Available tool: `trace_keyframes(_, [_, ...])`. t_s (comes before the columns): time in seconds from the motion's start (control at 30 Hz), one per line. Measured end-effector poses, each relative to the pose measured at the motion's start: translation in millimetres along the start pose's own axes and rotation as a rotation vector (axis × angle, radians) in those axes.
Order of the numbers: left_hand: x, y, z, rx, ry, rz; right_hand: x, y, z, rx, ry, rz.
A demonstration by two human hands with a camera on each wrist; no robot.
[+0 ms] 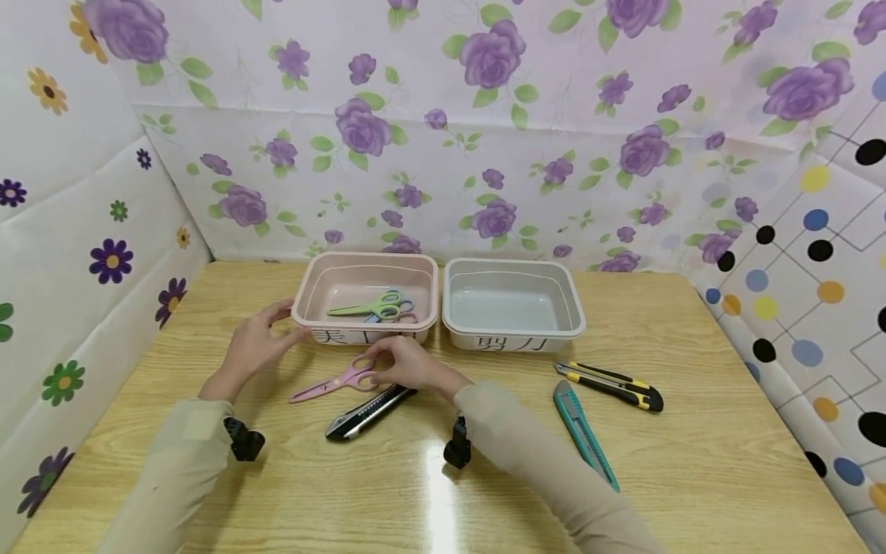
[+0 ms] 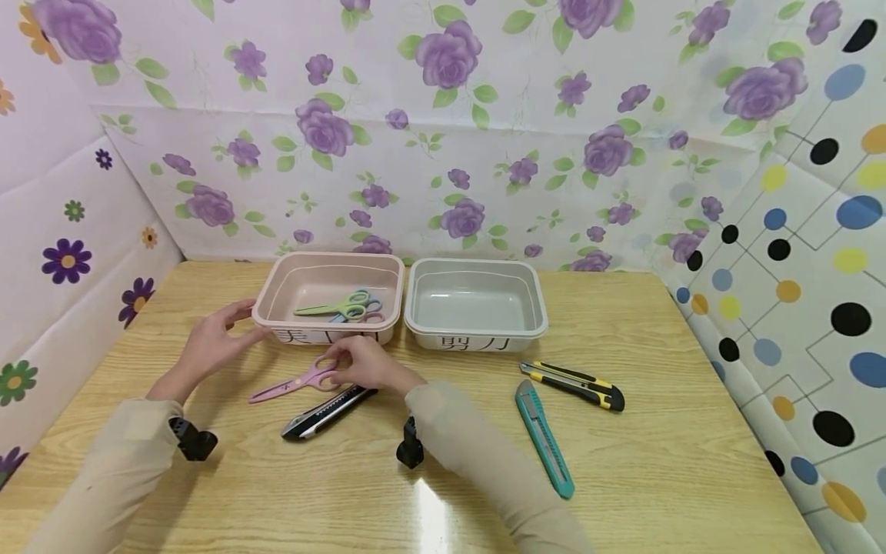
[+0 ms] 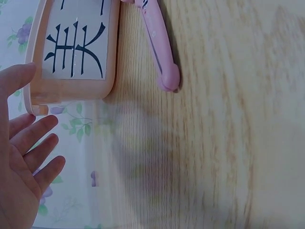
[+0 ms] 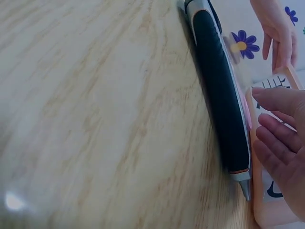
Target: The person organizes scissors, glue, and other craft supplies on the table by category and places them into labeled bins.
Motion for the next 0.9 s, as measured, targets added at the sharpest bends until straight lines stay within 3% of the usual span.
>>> trace_keyframes(0.3, [-0.1, -1.2, -0.4, -0.006, 0.013, 0.007, 6.4, -2.2, 6.2, 0.019, 0.012, -0.002])
trace_keyframes(0.57, [-0.2, -1.6, -0.1, 0.002, 0.002, 0.003, 10.5, -1.9, 10.0, -0.069, -0.013, -0.129])
trace_keyframes(0.9, [0.1, 0.2, 0.4, 0.004, -0.003, 0.001, 9.9, 0.9, 10.8, -0.047, -0.024, -0.175])
Point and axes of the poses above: each hand's wrist, its own z-axis towards the middle knuckle, its own x-axis out of the palm, y = z × x, the point moved 3 cm from there along z, towards the middle knuckle, and after that the axes turned 3 degrees about -z, right-handed, at the moved point
